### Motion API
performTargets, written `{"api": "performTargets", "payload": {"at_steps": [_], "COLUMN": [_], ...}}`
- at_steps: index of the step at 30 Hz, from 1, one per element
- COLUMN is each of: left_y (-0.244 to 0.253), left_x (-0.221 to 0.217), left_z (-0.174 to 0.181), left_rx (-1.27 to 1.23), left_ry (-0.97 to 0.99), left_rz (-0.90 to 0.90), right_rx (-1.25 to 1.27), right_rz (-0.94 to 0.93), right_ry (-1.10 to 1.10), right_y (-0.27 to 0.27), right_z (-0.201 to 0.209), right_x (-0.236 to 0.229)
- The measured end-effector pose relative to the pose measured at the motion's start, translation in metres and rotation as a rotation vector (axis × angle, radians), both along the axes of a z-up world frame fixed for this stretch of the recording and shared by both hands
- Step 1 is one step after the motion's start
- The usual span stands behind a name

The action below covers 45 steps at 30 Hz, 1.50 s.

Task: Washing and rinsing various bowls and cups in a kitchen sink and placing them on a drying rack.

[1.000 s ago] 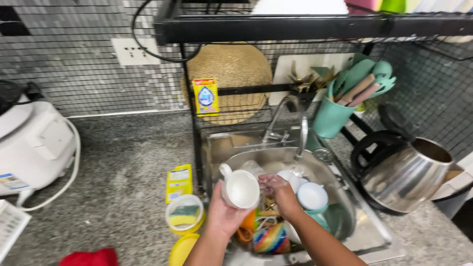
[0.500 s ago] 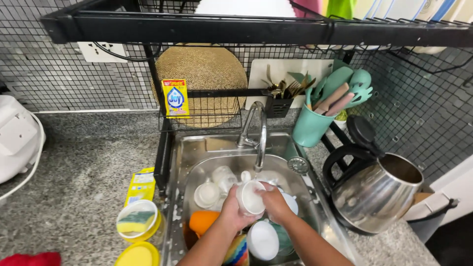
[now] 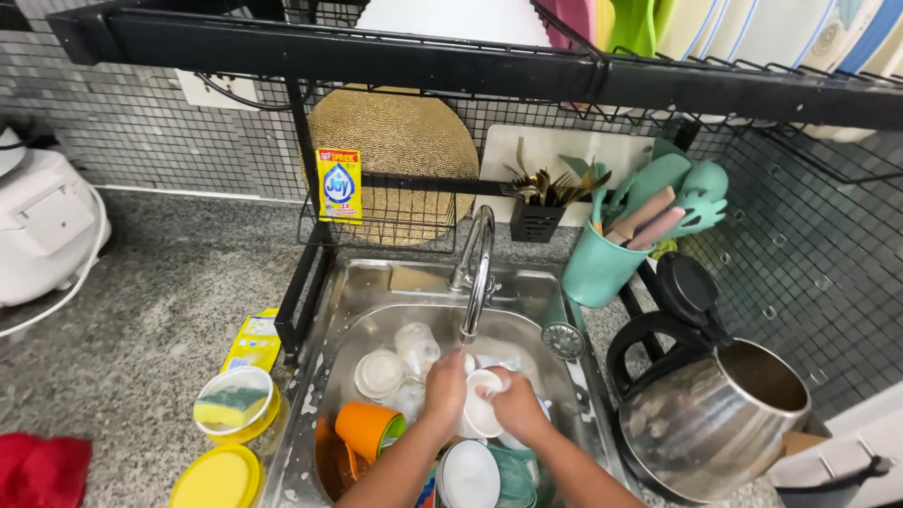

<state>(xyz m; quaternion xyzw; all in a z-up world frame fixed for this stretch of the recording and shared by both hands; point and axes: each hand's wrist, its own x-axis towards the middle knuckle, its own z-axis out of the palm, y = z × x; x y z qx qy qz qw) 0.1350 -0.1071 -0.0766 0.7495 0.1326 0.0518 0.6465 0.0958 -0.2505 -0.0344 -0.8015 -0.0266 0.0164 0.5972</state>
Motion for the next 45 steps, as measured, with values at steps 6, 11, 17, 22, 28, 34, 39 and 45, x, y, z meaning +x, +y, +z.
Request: {"api": "performTargets", "payload": {"at_steps": [6,11,17,22,28,34,39,45], "left_y": [0.006,0.008,0.022,0.034,0.032,0.038,0.053,0.056], "left_x": [-0.027,-0.036,-0.041,-0.056,-0.053,-0.052,-0.057,-0.046], "left_z": [0.034,0.040,0.061,0.097,0.073,0.080,0.083,0.041], "left_rx": [-0.514,-0.777,-1.141,-1.071,-1.176,-1.175,-1.004,-0.741], "left_ry": [-0.091,0.031,0.453,0.561,0.443,0.125,0.017,-0.158], "left_rz": [-0.248,-0.167,-0.392,-0.434,-0.420,-0.231,-0.154,-0.333], "right_rx": [-0.243,-0.353,-0.438,-0.413,-0.132,0.720,0.998,0.945], "right_rz": [0.064,0.022,-0.098,-0.121,0.003,0.087,0.098,0.001], "right_ry": [-0.144,-0.189,-0.241,-0.374,-0.374,0.164,0.279,0.526], "right_y": [-0.005,0.010,0.033,0.038,0.041,0.055,0.070,0.067], "right_z": [0.013,0.025,0.048,0.047,0.050,0.049,0.052,0.034], "right_x": [0.003,-0.001,-0.015,-0.020,-0.021,-0.012,-0.018,0.000]}}
